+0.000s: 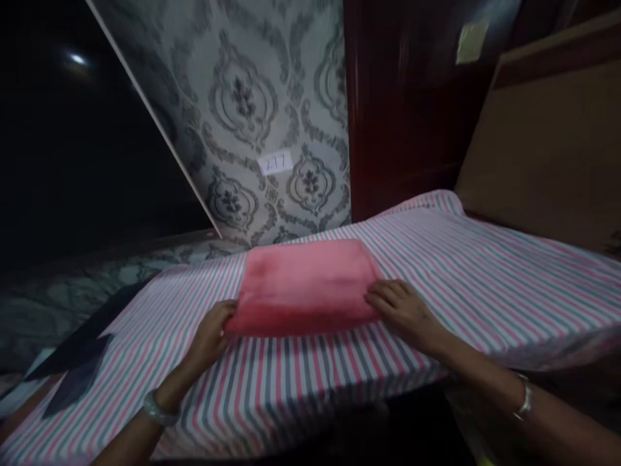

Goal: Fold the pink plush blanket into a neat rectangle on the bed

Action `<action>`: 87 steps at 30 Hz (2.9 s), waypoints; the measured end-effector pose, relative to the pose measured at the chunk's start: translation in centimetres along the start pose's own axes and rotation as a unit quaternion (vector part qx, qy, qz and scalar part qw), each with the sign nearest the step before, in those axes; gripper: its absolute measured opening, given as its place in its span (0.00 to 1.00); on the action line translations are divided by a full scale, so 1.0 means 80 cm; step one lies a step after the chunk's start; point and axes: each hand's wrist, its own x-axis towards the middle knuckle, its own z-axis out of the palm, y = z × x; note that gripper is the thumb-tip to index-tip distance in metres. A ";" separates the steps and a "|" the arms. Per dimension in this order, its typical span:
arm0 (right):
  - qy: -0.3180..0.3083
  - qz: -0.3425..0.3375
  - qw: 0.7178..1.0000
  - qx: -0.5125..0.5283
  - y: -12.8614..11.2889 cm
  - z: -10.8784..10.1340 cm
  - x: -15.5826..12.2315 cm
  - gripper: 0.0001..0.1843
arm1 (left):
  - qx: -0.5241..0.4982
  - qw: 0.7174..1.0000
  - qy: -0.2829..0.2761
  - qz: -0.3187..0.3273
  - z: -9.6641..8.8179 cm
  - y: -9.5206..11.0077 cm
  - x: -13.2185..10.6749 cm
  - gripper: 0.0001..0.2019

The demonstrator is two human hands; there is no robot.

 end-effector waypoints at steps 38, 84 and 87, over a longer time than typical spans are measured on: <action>-0.265 0.270 0.926 0.002 0.001 0.138 0.205 0.28 | 0.232 0.932 -0.242 -0.138 0.152 0.045 0.205 0.32; -0.273 0.253 0.926 0.065 0.013 0.140 0.168 0.27 | 0.246 0.895 -0.196 -0.316 0.090 -0.022 0.137 0.29; -0.251 0.226 0.938 0.075 -0.015 0.108 0.141 0.31 | 0.235 0.922 -0.201 -0.232 0.091 0.026 0.105 0.30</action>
